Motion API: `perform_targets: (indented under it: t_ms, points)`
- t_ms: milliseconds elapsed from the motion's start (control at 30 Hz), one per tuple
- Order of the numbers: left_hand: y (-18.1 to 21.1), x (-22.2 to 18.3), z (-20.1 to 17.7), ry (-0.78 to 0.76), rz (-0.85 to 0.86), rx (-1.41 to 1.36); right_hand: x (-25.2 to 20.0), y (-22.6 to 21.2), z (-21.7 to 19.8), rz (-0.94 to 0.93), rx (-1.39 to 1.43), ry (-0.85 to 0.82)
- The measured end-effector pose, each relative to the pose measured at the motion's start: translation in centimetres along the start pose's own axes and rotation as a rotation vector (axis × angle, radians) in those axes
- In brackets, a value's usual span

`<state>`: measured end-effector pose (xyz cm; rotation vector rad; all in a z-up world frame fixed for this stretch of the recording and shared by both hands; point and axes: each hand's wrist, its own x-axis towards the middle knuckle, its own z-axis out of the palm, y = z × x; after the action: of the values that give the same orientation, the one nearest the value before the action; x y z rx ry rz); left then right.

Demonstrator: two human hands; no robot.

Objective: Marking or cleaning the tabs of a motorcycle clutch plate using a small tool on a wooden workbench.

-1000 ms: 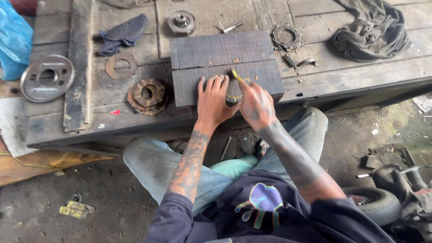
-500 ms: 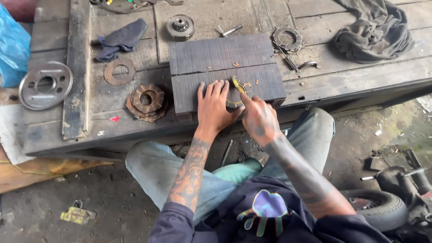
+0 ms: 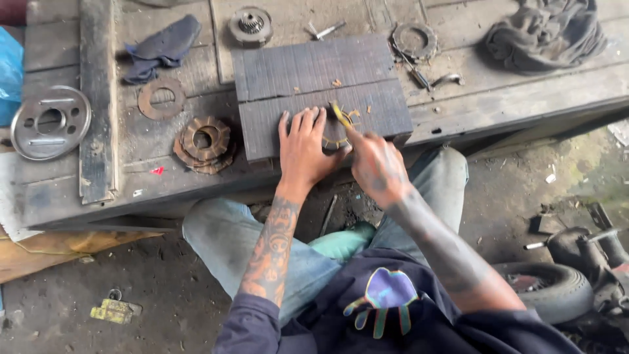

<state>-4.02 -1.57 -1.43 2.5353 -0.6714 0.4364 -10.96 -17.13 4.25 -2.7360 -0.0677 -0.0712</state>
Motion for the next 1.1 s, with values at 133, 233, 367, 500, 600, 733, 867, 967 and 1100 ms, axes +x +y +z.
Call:
perform_targets:
  t_ms: [133, 233, 367, 500, 600, 733, 867, 967, 1100]
  points:
    - [0.2, -0.4, 0.8, 0.0, 0.002, 0.053, 3.3, 1.6, 1.6, 0.012, -0.047, 0.003]
    - [0.1, 0.3, 0.3, 0.035, 0.025, 0.075, 3.1, 1.1, 1.5, 0.004, -0.052, 0.071]
    - [-0.6, 0.1, 0.6, -0.037, -0.017, 0.093, 3.3, 1.1, 2.4, 0.06, -0.002, -0.006]
    - [-0.2, 0.2, 0.9, -0.007, 0.012, 0.096, 4.4, 2.5, 4.0, -0.025, -0.082, 0.08]
    - [-0.3, 0.0, 0.6, -0.039, -0.02, 0.056, -0.2, 0.6, 2.1, 0.016, -0.021, 0.022]
    - [0.4, -0.8, 0.0, 0.027, 0.012, 0.111, 6.4, 2.4, 2.8, -0.055, 0.064, 0.131]
    - [0.7, 0.0, -0.3, 0.063, -0.029, 0.031, 5.5, 5.3, 0.0, -0.091, 0.573, 0.241]
    - [0.4, -0.3, -0.5, 0.107, -0.06, -0.086, 2.0, 8.7, -0.9, -0.104, 0.966, 0.248]
    - [0.5, -0.3, -0.6, 0.138, -0.02, -0.107, -0.4, 12.7, -0.9, -0.13, 1.073, 0.223]
